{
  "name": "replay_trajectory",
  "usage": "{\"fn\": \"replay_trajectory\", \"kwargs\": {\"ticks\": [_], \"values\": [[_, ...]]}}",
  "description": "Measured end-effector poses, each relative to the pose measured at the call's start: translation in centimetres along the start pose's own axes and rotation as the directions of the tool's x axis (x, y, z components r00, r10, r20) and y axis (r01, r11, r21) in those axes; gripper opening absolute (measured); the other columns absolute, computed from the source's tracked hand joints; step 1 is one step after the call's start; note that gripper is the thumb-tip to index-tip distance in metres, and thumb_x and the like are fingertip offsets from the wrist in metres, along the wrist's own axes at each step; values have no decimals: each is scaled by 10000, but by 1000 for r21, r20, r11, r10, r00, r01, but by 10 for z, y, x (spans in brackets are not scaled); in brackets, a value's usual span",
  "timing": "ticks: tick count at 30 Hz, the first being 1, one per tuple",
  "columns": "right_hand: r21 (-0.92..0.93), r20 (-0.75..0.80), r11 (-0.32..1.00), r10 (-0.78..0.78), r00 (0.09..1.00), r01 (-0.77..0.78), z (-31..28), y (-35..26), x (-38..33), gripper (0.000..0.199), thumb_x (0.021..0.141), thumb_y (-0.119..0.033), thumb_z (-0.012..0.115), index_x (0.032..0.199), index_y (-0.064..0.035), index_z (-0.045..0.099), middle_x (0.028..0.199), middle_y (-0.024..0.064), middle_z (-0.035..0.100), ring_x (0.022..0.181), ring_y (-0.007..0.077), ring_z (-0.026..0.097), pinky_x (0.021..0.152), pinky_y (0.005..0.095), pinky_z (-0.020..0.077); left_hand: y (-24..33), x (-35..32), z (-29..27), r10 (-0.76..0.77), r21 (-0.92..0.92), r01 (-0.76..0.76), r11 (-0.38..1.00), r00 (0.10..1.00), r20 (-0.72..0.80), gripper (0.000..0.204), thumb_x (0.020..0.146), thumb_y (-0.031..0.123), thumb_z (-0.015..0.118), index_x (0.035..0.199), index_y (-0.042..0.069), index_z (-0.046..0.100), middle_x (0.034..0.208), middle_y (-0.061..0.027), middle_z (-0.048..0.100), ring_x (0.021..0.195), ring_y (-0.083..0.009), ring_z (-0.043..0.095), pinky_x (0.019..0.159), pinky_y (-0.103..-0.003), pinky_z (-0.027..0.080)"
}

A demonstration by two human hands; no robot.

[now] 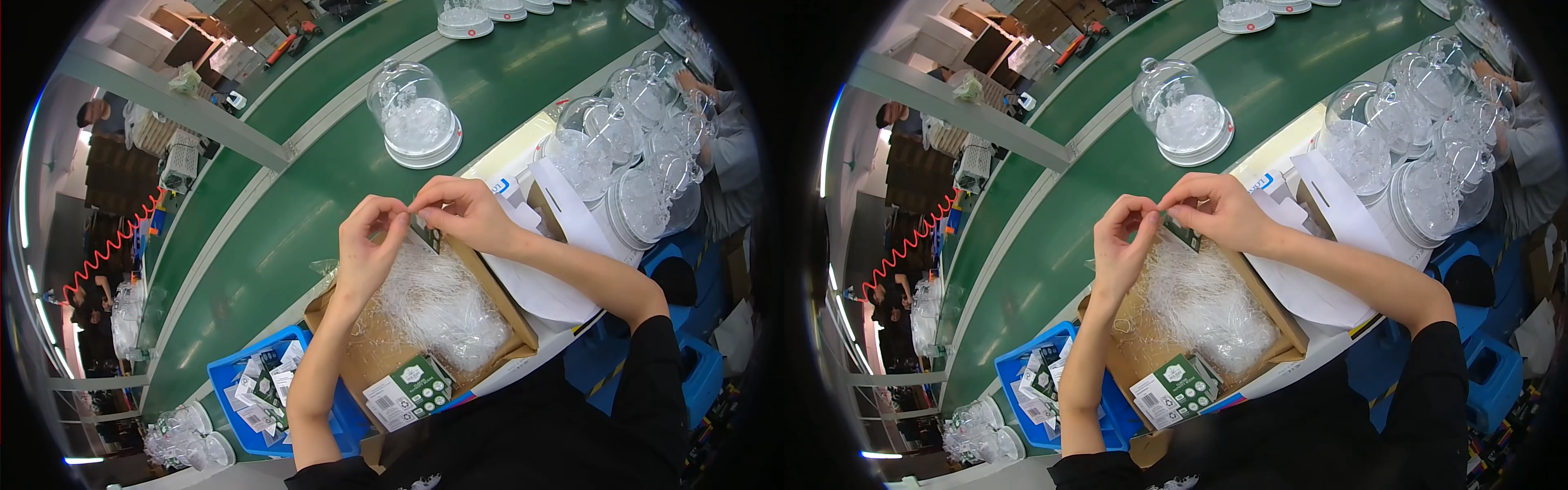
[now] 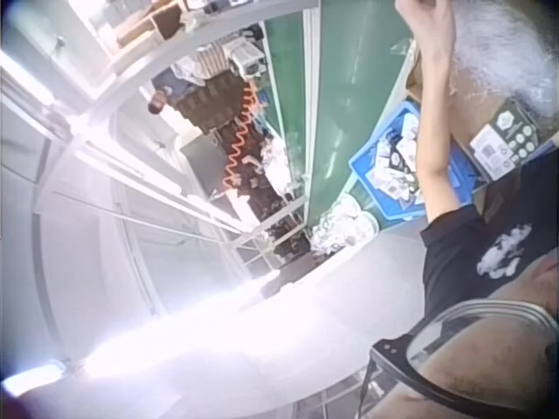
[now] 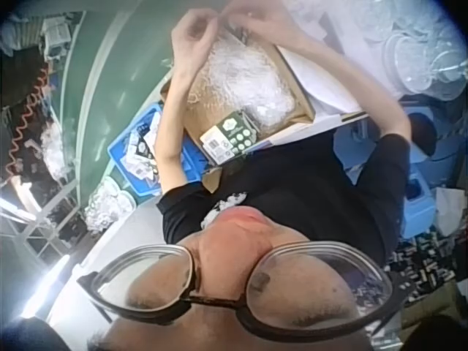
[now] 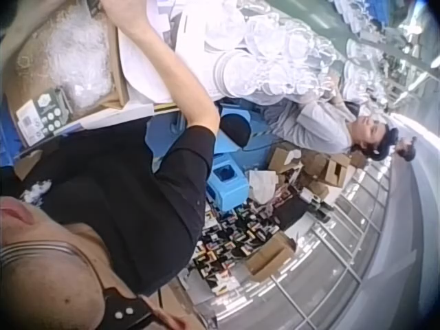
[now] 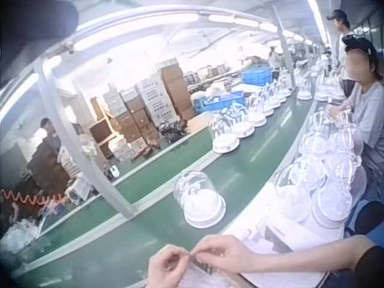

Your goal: Assembling and packing small components, including instruction sheets and light fixtures, into boxes on a production line.

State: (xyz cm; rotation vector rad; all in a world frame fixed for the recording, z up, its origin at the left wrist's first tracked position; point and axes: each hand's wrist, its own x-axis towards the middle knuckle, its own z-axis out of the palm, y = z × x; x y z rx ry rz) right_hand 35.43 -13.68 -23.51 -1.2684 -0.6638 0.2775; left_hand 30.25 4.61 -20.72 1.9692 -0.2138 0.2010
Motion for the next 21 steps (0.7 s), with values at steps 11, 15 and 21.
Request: {"fn": "replay_trajectory", "kwargs": {"ticks": [11, 15, 21], "values": [[9, -35, 995, 98, 995, -98, 0, 1, -1, 115, 883, 24, 571, 964, 18, 653, 937, 26, 596, 772, 65, 586, 609, 194, 482, 3, 0, -1, -34, -66, 34, 997, 999, -6, 55, 890, 0, 599, 936, -30, 591, 890, -9, 572, 786, -60, 558, 717, -198, 461], [20, -17, 998, 64, 998, -63, 1, 0, 0, 119, 888, 22, 571, 965, 23, 662, 945, 31, 593, 757, 67, 583, 602, 193, 478, 1, -1, 0, -9, -72, 9, 997, 1000, -6, 53, 893, 2, 598, 939, -24, 593, 886, -5, 578, 784, -56, 555, 710, -194, 454], [11, -12, 1000, 29, 1000, -29, -1, 1, -1, 130, 892, 23, 575, 976, 20, 675, 950, 44, 598, 749, 74, 583, 601, 194, 475, 2, 0, 1, -40, -75, 37, 997, 999, -36, 49, 874, 21, 620, 905, -16, 610, 852, -25, 592, 771, -79, 583, 707, -223, 486]]}}
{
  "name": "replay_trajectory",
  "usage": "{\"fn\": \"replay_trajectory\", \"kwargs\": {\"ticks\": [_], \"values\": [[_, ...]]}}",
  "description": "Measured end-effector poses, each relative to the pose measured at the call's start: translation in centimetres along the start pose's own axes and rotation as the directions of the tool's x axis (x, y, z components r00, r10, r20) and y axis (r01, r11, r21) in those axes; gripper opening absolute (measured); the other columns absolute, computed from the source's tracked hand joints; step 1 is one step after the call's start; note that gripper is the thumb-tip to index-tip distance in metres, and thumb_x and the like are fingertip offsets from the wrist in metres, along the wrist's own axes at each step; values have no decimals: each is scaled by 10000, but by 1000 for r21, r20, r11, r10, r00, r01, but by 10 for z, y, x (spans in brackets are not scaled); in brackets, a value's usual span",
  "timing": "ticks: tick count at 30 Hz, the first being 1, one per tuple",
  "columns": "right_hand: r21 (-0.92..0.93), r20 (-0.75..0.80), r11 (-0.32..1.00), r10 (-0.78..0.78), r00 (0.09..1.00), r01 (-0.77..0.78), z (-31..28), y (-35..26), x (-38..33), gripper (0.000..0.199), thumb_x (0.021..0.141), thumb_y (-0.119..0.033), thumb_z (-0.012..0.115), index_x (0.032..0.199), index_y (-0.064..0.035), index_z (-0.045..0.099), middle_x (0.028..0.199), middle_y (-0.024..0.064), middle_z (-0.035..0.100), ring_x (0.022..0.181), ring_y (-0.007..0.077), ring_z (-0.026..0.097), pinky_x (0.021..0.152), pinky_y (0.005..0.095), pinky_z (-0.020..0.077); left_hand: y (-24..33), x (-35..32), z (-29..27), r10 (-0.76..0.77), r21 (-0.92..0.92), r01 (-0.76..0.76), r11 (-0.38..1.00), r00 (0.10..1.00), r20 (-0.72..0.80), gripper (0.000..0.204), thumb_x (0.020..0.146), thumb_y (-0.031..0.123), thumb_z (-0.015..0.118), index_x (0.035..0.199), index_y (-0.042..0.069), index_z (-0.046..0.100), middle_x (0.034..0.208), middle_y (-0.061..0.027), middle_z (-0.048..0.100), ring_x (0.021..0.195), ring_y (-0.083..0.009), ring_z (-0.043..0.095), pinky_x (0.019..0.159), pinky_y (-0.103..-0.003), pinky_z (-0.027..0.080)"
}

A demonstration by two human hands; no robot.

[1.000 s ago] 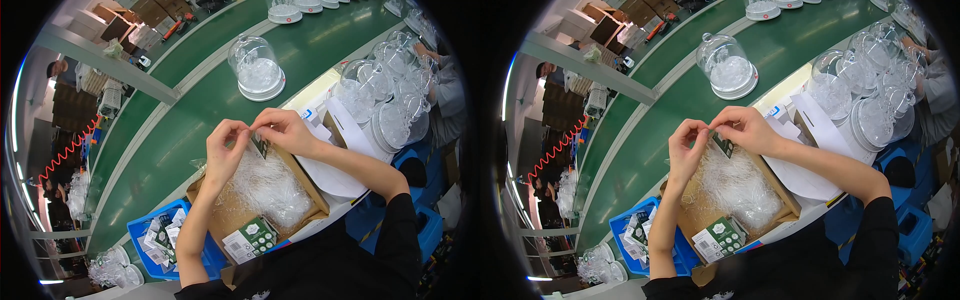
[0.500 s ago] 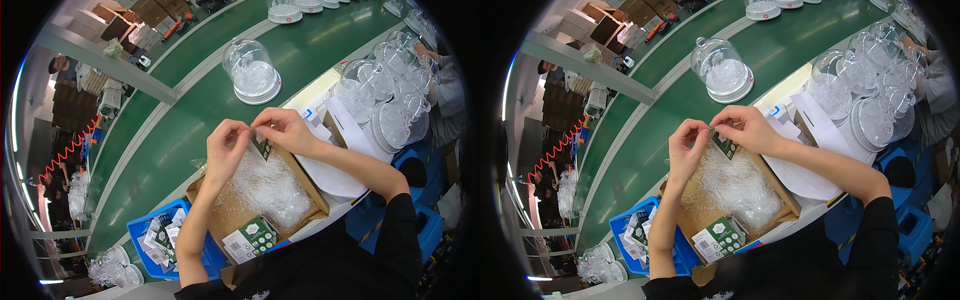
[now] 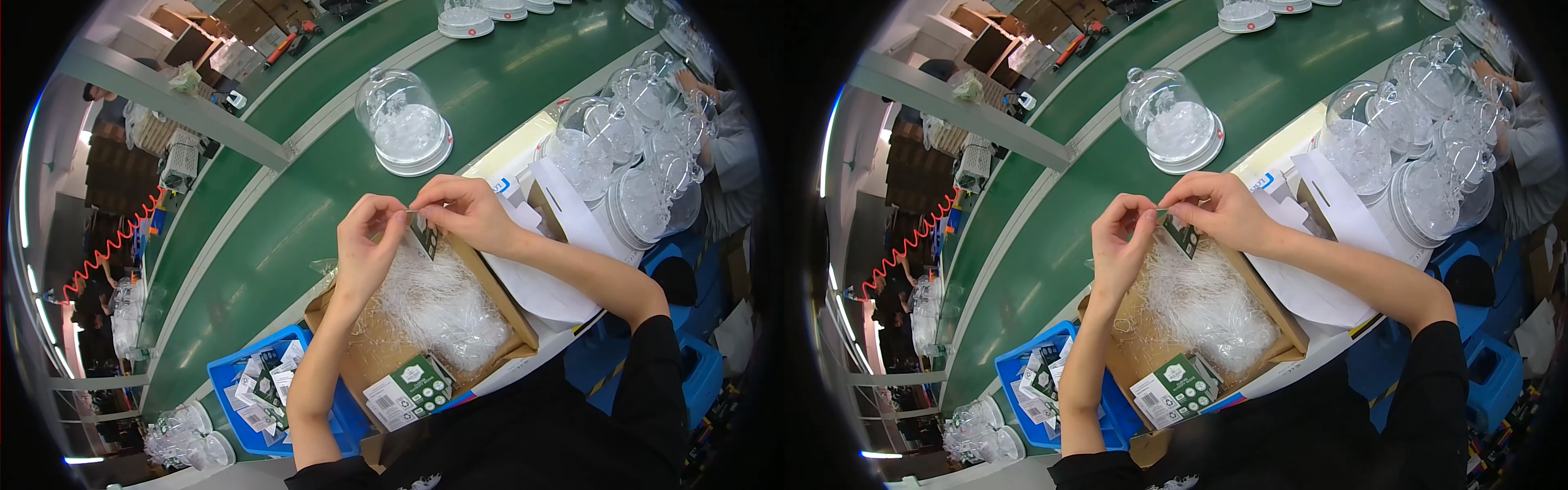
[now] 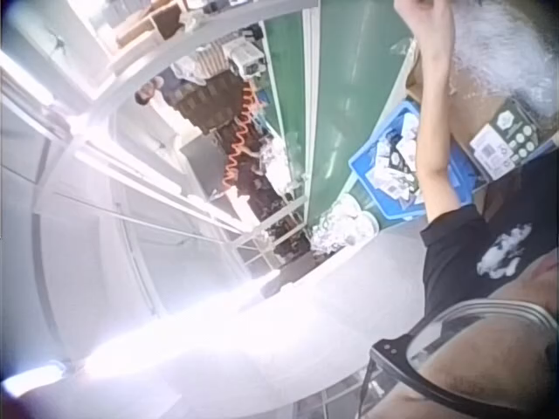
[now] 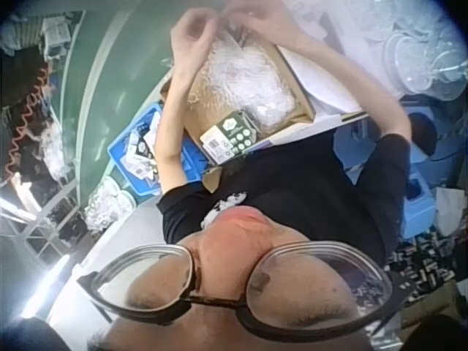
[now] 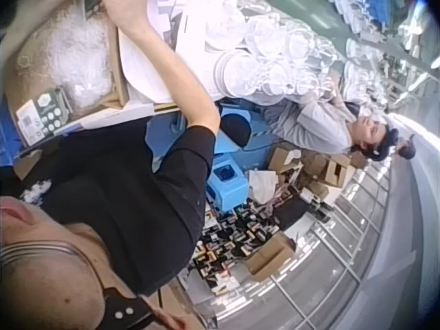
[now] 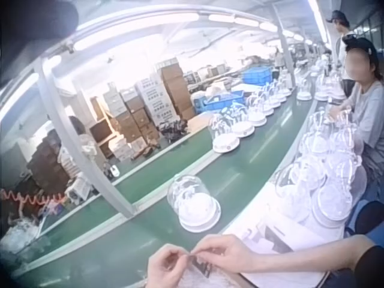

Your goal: Assembling and packing small components, including instruction sheets and light fixtures, into boxes on a production line.

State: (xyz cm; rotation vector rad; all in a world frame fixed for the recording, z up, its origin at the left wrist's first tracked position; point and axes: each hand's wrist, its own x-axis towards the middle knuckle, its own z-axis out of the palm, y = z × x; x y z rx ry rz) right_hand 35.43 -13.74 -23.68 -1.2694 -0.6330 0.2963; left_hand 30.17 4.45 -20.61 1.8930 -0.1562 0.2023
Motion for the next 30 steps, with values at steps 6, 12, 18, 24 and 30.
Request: {"fn": "replay_trajectory", "kwargs": {"ticks": [6, 12, 18, 24, 30], "values": [[-11, 2, 1000, -17, 1000, 17, 0, 1, 0, 139, 884, 34, 578, 974, 17, 683, 945, 48, 603, 747, 77, 583, 604, 194, 475, 1, -1, 0, -8, 10, 8, 1000, 1000, -14, 51, 876, 21, 619, 908, -16, 608, 843, -24, 602, 756, -75, 588, 708, -222, 488], [-22, -8, 1000, -15, 1000, 15, 0, -1, 0, 151, 875, 44, 581, 975, 16, 689, 948, 46, 605, 753, 75, 584, 607, 191, 476, 0, 0, 0, -3, 14, 4, 1000, 1000, -24, 52, 875, 21, 621, 909, -15, 606, 843, -25, 605, 758, -74, 590, 709, -223, 491], [-22, -19, 1000, -15, 1000, 14, 0, 0, 0, 159, 870, 51, 580, 977, 14, 691, 947, 44, 610, 756, 73, 585, 606, 189, 478, -1, 0, 1, -6, 23, 7, 1000, 999, -36, 58, 873, 26, 627, 906, -17, 605, 833, -26, 608, 742, -73, 590, 693, -221, 493], [-17, -19, 999, -27, 999, 27, 1, 1, 1, 162, 869, 54, 578, 977, 14, 691, 944, 43, 609, 754, 73, 584, 600, 187, 477, -2, -2, 4, -3, 23, 4, 1000, 999, -55, 61, 869, 26, 634, 896, -18, 600, 821, -25, 607, 729, -69, 586, 679, -215, 490], [1, -25, 1000, 6, 1000, -6, 1, 1, 0, 145, 874, 39, 583, 977, 17, 683, 938, 41, 611, 766, 72, 591, 609, 192, 482, -3, -2, 4, 7, 18, -7, 1000, 999, -36, 53, 865, 17, 629, 895, -16, 599, 817, -19, 605, 721, -65, 581, 674, -210, 488]]}}
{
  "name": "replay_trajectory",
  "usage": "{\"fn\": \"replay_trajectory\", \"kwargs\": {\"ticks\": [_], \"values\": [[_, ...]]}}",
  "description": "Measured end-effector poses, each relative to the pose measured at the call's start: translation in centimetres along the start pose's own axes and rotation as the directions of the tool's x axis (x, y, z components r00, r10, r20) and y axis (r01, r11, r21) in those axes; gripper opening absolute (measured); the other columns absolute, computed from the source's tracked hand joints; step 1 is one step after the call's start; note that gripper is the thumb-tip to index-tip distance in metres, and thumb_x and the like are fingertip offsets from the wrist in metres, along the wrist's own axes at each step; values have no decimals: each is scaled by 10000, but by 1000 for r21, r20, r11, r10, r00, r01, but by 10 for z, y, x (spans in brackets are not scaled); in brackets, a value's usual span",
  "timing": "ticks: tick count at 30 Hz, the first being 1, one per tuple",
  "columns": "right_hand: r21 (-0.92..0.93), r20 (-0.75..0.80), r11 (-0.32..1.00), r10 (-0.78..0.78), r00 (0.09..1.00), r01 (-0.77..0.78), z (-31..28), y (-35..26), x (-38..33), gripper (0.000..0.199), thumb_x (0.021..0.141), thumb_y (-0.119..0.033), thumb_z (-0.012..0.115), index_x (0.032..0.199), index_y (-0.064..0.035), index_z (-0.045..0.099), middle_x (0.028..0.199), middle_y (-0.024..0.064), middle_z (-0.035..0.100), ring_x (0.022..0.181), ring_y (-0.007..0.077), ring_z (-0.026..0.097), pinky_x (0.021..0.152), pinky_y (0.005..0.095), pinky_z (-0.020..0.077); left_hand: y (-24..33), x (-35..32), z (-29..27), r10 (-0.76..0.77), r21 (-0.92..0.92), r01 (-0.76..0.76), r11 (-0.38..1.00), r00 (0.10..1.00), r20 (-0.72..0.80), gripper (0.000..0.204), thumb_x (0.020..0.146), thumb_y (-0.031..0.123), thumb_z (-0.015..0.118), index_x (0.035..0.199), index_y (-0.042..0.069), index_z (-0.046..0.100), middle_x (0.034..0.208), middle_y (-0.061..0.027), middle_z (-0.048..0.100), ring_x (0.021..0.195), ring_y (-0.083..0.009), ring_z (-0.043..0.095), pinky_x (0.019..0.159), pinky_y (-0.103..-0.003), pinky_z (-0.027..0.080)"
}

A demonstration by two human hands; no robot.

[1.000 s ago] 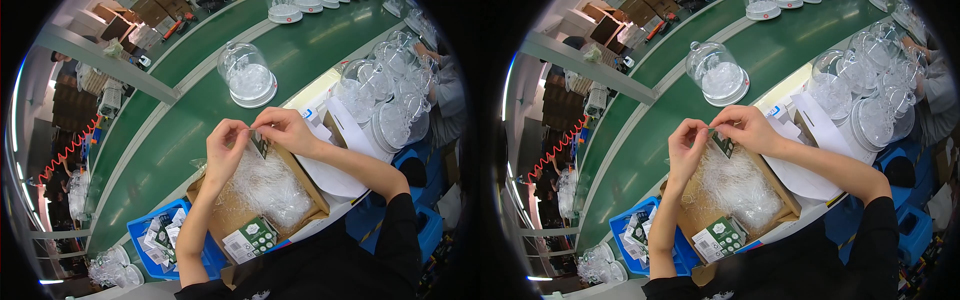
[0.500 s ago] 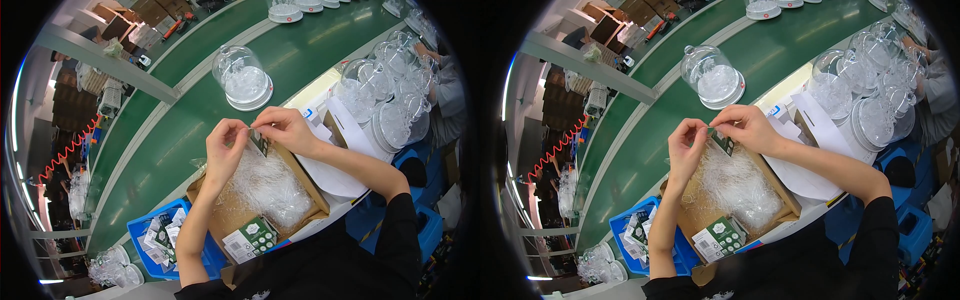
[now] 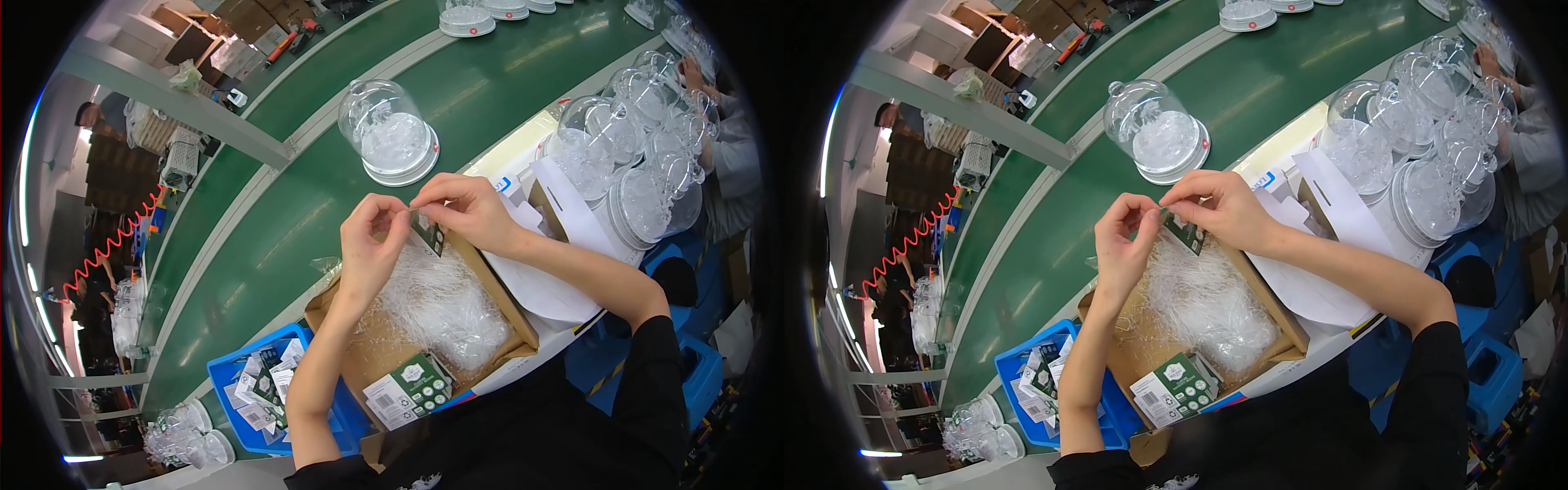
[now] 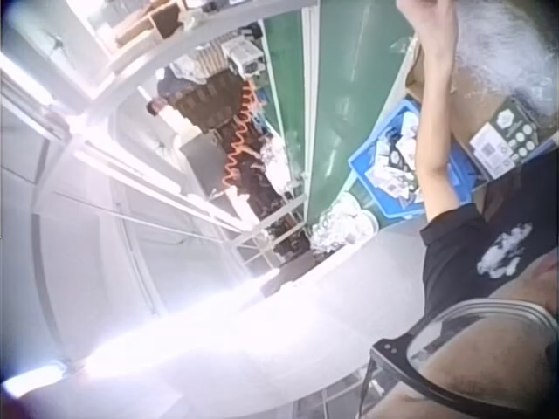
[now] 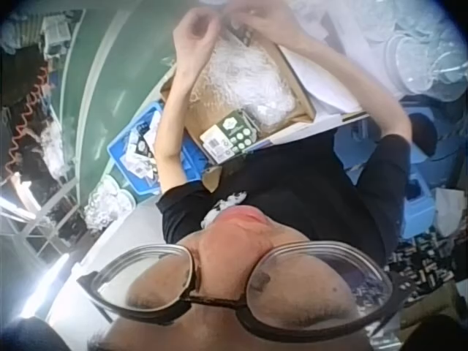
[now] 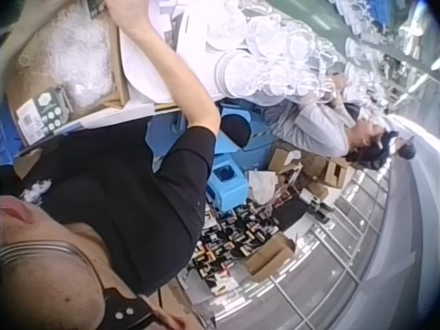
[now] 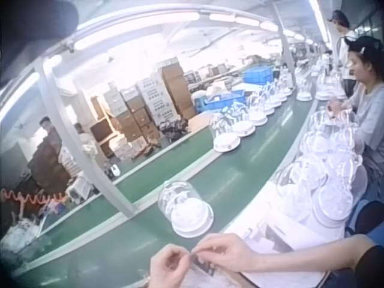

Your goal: Assembling and packing small components, including instruction sheets and light fixtures, into boxes on a production line.

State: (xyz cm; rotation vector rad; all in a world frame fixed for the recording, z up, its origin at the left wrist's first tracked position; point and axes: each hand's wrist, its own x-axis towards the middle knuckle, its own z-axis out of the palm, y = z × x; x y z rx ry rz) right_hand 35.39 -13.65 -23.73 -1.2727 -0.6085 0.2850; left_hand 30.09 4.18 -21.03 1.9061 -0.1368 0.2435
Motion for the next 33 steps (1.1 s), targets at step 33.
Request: {"fn": "replay_trajectory", "kwargs": {"ticks": [33], "values": [[-172, -22, 985, 12, 1000, -16, 3, 4, -4, 91, 845, -67, 664, 903, 3, 668, 794, 19, 656, 707, 54, 605, 621, 198, 482, 3, -1, 2, 17, 117, -21, 993, 999, 34, 79, 793, 9, 655, 846, -27, 608, 780, -50, 606, 650, -96, 577, 600, -228, 479]]}}
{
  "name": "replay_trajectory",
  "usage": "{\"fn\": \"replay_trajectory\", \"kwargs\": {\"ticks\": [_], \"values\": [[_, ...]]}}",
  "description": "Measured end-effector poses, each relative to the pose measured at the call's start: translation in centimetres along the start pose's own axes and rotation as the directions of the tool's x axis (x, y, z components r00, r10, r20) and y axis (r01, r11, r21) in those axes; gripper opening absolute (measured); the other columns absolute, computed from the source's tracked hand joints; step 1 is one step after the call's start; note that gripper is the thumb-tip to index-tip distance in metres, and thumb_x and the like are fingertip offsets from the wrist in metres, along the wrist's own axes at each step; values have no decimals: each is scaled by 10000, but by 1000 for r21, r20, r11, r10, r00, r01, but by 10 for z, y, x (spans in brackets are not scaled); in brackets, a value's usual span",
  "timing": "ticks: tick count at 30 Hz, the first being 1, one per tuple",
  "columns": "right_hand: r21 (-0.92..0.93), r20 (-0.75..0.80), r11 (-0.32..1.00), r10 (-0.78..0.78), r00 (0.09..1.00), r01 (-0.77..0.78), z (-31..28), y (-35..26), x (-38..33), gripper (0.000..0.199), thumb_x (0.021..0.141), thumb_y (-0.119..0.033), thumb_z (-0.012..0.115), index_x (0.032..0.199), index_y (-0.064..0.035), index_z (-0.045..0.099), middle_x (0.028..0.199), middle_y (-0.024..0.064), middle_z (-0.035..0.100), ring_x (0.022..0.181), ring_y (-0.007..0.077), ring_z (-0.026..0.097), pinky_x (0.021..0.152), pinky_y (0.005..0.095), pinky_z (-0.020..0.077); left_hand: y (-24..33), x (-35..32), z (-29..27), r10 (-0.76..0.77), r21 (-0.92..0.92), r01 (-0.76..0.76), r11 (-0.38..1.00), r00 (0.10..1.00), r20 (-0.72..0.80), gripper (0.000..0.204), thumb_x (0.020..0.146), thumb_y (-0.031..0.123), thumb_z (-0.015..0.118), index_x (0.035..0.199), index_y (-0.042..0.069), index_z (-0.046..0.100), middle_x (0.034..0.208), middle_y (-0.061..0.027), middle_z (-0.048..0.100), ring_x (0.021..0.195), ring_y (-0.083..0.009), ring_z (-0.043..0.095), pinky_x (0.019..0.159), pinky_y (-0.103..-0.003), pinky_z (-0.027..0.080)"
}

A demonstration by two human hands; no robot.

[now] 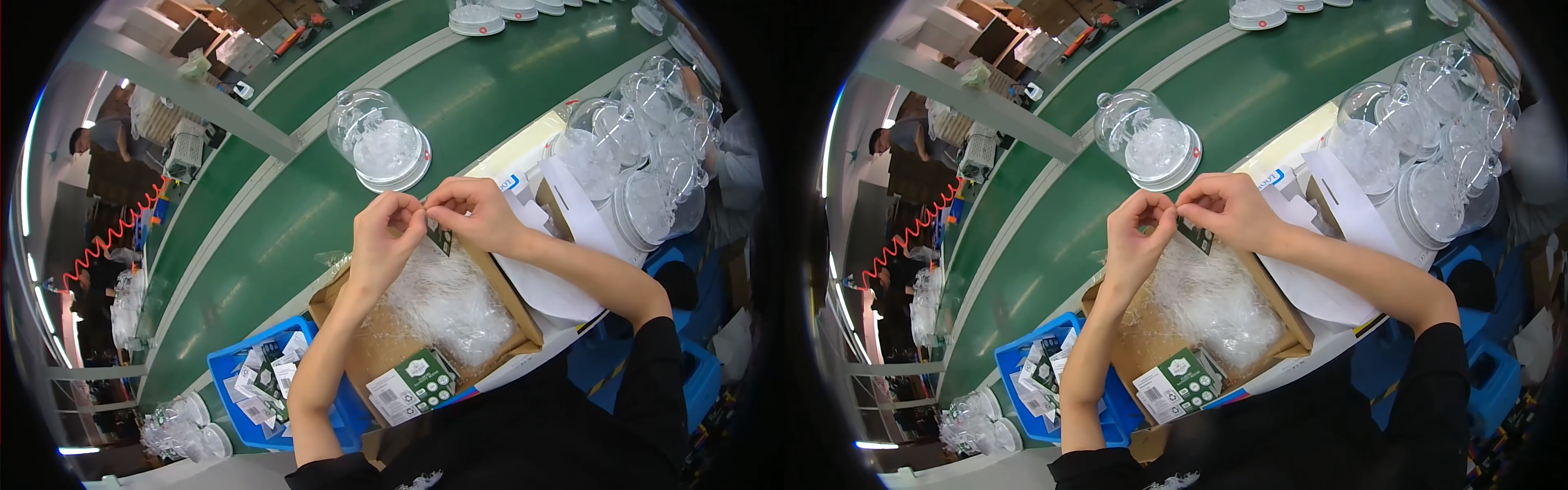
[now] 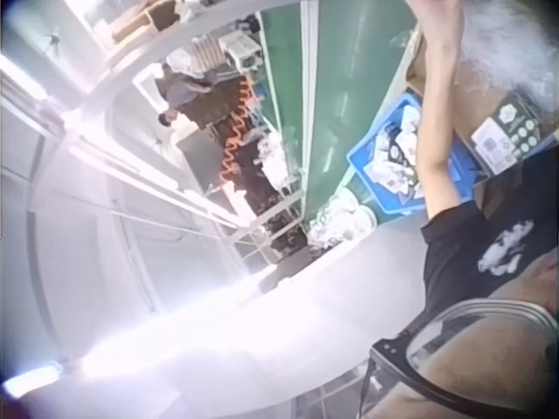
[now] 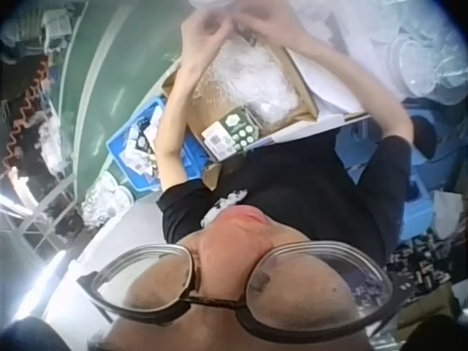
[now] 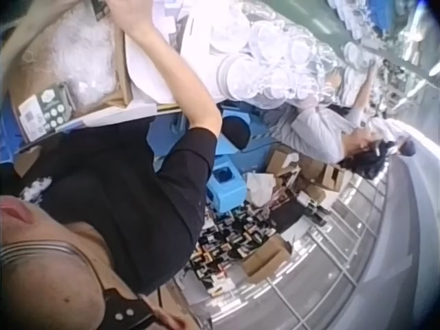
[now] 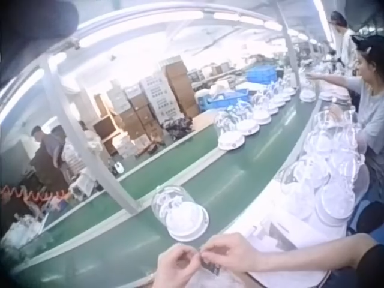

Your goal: Assembling and packing small components, including instruction sheets and light fixtures, into boxes on a production line.

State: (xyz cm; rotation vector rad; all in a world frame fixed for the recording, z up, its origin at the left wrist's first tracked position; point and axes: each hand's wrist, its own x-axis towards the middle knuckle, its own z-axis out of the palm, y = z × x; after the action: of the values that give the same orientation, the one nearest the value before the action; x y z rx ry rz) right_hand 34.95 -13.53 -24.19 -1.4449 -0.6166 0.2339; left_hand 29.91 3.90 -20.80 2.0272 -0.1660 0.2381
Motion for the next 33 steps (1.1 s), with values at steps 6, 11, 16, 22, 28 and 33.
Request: {"fn": "replay_trajectory", "kwargs": {"ticks": [6, 11, 16, 22, 28, 33], "values": [[91, -2, 994, 56, 998, -55, 2, 1, 2, 81, 868, -62, 654, 915, 5, 648, 796, 11, 643, 681, 50, 594, 609, 194, 480, -2, 0, 1, 12, -97, -15, 995, 999, -39, 77, 814, 27, 654, 854, -21, 609, 765, -39, 592, 641, -74, 556, 578, -220, 463], [128, 23, 985, 114, 993, -116, -2, 2, 1, 81, 894, -62, 627, 934, 6, 606, 783, 10, 622, 672, 46, 582, 587, 186, 464, 1, 1, 0, 92, -62, -93, 994, 996, -19, 82, 829, 38, 652, 875, -14, 608, 732, -38, 552, 619, -91, 521, 565, -239, 444], [131, 53, 982, 129, 990, -135, 0, -1, 2, 77, 917, -58, 583, 965, 2, 590, 796, 7, 615, 662, 52, 581, 586, 197, 470, 1, 2, -9, 122, -103, -126, 987, 992, -38, 100, 833, 53, 668, 889, -9, 614, 743, -43, 552, 621, -110, 520, 571, -245, 441], [84, 83, 989, 113, 990, -120, 5, 4, -3, 53, 918, -58, 564, 941, -10, 565, 789, -6, 588, 675, 52, 583, 594, 199, 473, 3, 0, -23, 172, -67, -167, 984, 983, 65, 105, 824, 60, 671, 894, -4, 626, 750, -37, 549, 635, -108, 518, 594, -242, 446], [67, 85, 992, 99, 991, -105, 4, 2, 0, 46, 909, -43, 538, 941, -13, 553, 767, -1, 577, 654, 57, 578, 585, 205, 472, 4, 5, -28, 178, -60, -172, 983, 978, 111, 118, 807, 46, 687, 902, 0, 634, 768, -28, 582, 671, -86, 533, 613, -229, 453], [6, 65, 991, 134, 989, -135, -3, 2, 9, 80, 925, -92, 529, 935, -15, 544, 744, 19, 584, 620, 76, 588, 543, 219, 484, -4, 12, -20, 202, -59, -200, 978, 979, 35, 136, 791, 17, 702, 911, 1, 642, 779, -11, 591, 698, -65, 535, 626, -210, 462]]}}
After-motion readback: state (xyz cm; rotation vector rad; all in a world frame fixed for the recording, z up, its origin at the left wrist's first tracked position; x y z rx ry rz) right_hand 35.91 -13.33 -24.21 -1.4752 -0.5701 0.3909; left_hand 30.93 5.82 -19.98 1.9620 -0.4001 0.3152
